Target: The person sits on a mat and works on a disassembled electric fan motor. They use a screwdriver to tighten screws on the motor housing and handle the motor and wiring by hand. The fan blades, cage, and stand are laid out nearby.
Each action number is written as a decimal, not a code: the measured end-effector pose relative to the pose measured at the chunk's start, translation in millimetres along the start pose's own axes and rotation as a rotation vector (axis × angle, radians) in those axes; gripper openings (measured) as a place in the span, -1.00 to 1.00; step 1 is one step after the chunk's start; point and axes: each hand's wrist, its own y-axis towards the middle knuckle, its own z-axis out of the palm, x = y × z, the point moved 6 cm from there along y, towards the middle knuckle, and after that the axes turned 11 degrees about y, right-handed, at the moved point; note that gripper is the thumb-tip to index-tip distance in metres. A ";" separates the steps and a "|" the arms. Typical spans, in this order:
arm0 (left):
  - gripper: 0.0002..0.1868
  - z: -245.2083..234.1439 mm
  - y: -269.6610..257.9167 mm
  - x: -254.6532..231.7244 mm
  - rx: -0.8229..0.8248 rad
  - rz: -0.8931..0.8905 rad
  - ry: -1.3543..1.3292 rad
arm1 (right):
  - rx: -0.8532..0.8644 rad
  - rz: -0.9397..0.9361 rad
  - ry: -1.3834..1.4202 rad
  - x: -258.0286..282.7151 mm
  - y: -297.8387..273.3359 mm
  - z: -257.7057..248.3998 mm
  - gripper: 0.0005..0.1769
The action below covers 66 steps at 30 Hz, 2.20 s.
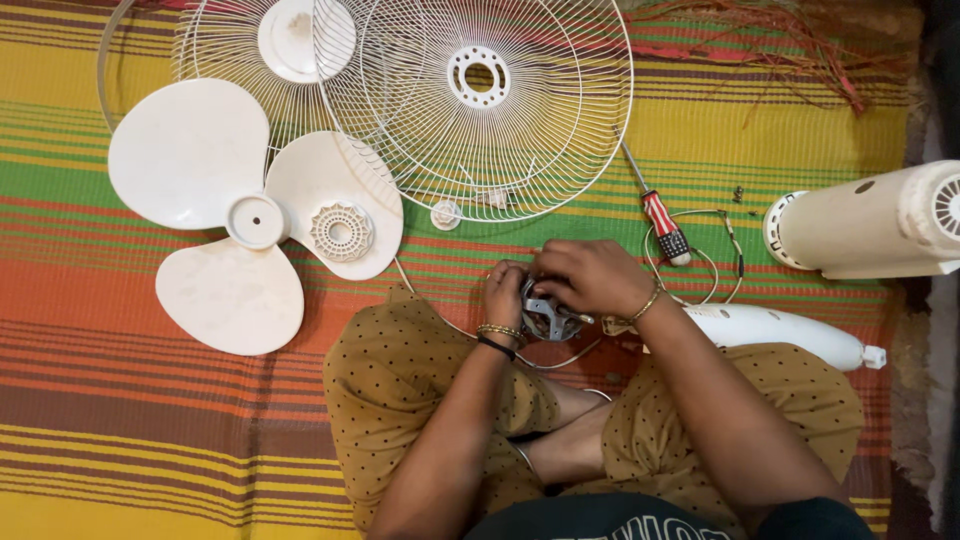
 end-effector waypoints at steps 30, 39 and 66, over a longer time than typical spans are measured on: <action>-0.83 -5.7 3.7 -1.2 0.054 0.004 -0.026 | -0.050 0.202 -0.209 -19.0 3.5 23.8 -0.62; -0.83 -2.4 2.1 -7.3 0.044 -0.026 -0.069 | -0.115 0.166 -0.020 6.0 -3.7 -3.5 -0.68; -0.81 -7.2 5.4 -1.2 0.041 0.003 -0.005 | -0.091 0.167 -0.071 -12.0 -2.2 12.8 -0.66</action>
